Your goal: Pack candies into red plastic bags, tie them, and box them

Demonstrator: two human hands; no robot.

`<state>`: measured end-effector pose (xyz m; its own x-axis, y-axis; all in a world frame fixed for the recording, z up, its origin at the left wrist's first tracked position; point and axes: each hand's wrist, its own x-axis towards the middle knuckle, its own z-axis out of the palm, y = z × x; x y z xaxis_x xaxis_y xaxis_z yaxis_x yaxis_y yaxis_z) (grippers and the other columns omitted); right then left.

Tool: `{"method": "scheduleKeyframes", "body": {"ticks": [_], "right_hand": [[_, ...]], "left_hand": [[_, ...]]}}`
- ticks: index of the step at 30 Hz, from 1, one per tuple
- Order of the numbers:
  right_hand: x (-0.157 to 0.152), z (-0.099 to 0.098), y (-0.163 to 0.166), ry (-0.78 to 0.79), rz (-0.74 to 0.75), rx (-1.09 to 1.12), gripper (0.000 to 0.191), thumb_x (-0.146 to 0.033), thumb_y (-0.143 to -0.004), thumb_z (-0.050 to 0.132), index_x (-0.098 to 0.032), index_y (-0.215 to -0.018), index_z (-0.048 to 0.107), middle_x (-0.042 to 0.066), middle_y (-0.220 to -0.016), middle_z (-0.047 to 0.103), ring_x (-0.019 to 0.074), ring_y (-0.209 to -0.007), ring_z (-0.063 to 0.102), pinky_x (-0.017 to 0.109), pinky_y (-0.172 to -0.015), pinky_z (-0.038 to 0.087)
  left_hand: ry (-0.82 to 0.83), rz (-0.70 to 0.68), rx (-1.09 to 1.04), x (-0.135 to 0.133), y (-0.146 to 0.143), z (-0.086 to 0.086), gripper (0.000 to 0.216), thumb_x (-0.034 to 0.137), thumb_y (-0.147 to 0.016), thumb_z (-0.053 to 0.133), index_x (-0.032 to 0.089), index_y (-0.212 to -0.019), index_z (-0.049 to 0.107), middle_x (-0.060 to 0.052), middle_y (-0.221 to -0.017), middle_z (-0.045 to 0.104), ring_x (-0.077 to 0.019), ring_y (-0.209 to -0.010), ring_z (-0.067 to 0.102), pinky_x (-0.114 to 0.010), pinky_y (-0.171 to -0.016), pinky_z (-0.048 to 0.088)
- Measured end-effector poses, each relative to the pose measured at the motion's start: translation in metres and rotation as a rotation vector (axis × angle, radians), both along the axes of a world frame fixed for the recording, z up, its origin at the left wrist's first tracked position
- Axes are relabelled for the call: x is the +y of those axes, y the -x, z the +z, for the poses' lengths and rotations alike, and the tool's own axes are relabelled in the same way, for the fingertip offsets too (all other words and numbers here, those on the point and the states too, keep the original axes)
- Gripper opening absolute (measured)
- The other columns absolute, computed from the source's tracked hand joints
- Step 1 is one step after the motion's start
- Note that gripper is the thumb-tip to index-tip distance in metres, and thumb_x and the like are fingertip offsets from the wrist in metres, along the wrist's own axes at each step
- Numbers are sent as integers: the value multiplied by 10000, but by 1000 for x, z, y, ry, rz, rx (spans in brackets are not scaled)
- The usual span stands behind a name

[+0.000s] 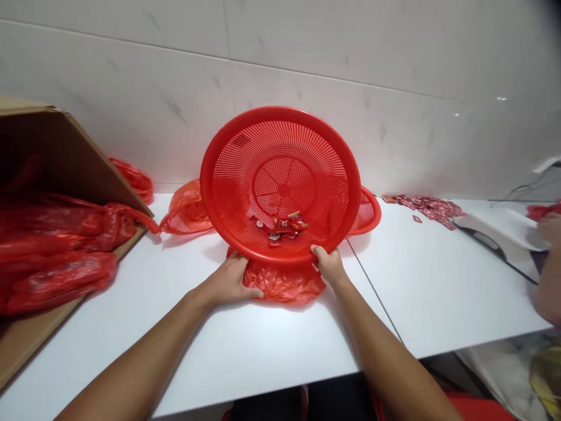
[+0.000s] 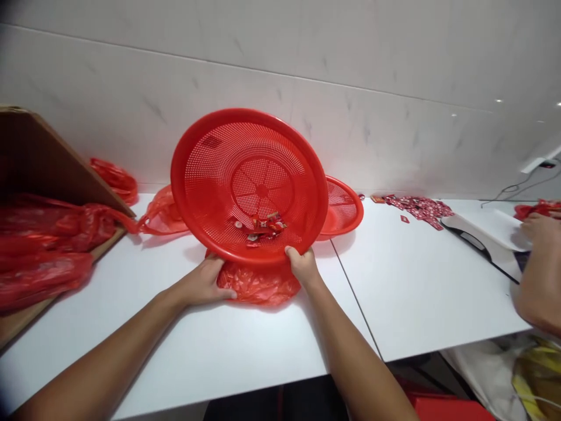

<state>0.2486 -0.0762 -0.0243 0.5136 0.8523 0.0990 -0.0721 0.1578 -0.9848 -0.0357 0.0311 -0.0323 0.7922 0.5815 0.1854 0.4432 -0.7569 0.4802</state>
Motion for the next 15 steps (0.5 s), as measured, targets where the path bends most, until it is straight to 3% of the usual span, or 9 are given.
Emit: {"method": "scheduleKeyframes", "body": {"ticks": [3, 6, 11, 15], "right_hand": [[-4, -19, -6, -73, -33, -164, 356, -455, -788, 707, -169, -998, 741, 123, -1072, 792, 302, -1038, 740, 381, -889, 609], [-6, -26, -9, -123, -72, -257, 392, -444, -839, 686, -154, -1089, 767, 143, -1157, 793, 326, -1120, 739, 433, -998, 594], [-5, -26, -14, -166, -173, -386, 469, -449, -848, 682, -137, -1189, 765, 161, -1238, 775, 346, -1219, 713, 472, -1067, 576], [-5, -25, -15, -201, -193, -435, 479, -446, -876, 662, -137, -1229, 759, 161, -1275, 765, 344, -1227, 713, 482, -1080, 573]], "left_hand": [[12, 0, -31, 3, 0, -3, 935, 651, -742, 837, 220, -1523, 555, -181, -1540, 575, -470, -1430, 508, -621, -1185, 445], [2, 24, -44, 7, -1, -4, 851, 676, -817, 771, 226, -1510, 567, -179, -1554, 569, -455, -1437, 508, -619, -1194, 436], [-60, 102, -129, 13, 1, -5, 701, 684, -871, 701, 200, -1376, 656, -174, -1497, 615, -419, -1383, 558, -599, -1197, 428], [-118, 215, -294, 14, 1, -2, 439, 568, -1008, 520, 205, -1169, 707, -120, -1233, 728, -315, -1171, 675, -488, -1084, 514]]}}
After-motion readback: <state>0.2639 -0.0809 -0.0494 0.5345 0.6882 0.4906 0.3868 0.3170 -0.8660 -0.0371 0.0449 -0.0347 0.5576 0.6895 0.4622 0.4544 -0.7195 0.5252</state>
